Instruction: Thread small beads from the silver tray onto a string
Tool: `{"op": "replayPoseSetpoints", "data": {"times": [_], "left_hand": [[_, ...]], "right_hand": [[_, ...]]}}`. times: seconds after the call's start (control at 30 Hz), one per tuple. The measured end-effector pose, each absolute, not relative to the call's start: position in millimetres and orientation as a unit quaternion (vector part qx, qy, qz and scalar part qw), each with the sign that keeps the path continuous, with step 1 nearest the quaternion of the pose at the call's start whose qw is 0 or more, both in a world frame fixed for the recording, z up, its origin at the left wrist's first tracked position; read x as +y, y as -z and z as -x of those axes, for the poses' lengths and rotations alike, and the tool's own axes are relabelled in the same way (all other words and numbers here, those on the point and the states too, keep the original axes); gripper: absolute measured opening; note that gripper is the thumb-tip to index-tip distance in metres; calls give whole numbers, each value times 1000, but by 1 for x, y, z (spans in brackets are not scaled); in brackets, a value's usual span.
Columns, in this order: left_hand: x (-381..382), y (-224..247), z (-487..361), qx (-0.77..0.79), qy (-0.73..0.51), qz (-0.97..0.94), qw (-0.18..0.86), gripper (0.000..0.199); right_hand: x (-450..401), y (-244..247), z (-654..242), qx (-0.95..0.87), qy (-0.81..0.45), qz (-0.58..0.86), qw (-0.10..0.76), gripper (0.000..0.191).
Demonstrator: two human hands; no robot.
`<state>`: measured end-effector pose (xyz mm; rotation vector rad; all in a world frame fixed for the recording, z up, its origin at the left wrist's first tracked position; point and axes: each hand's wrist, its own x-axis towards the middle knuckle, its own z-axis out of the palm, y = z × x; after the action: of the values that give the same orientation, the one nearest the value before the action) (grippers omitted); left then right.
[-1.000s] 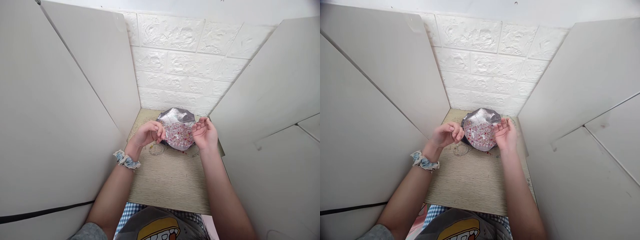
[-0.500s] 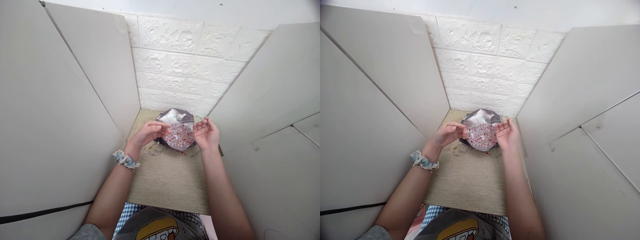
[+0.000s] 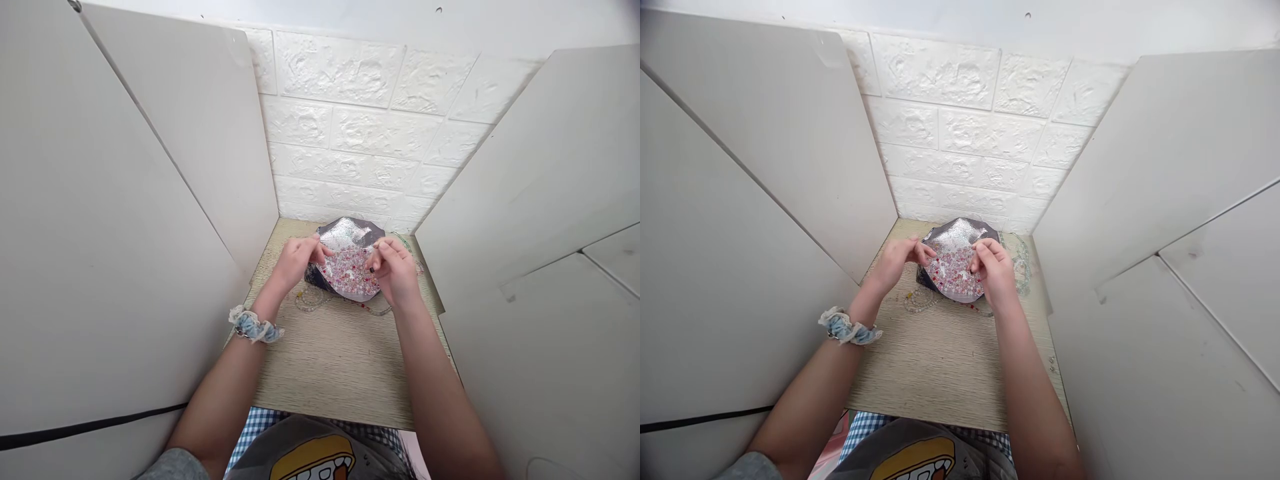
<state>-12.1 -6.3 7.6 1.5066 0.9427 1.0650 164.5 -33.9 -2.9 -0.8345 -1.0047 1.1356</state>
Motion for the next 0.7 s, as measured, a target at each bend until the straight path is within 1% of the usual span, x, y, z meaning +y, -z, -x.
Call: {"op": "replayPoseSetpoints", "data": {"times": [0.1, 0.17, 0.2, 0.27, 0.37, 0.43, 0.5, 0.6, 0.7], "left_hand": [[-6, -5, 10, 510, -452, -646, 344, 45], [-6, -4, 9, 557, -437, -646, 285, 45], [-6, -4, 9, 566, -432, -646, 276, 44], [-6, -4, 8, 544, -437, -647, 308, 44], [-7, -5, 4, 442, -450, -631, 452, 38], [-8, -5, 1, 380, -422, -611, 551, 33], [-11, -6, -1, 352, -373, -605, 609, 30], [-13, -6, -3, 355, -309, -635, 613, 29], [-12, -3, -5, 404, -301, -660, 557, 27]], "right_hand": [[-34, 5, -162, -479, -470, 396, 626, 12], [-36, 4, -160, -510, -447, 420, 603, 14], [-37, 3, -159, -525, -437, 435, 587, 15], [-40, 1, -156, -552, -424, 468, 545, 17], [-43, -2, -152, -594, -400, 506, 480, 19], [-44, -1, -150, -625, -370, 521, 449, 20], [-43, 1, -150, -647, -344, 529, 428, 21], [-41, 3, -152, -662, -310, 538, 420, 23], [-38, 5, -153, -667, -264, 557, 418, 25]]}}
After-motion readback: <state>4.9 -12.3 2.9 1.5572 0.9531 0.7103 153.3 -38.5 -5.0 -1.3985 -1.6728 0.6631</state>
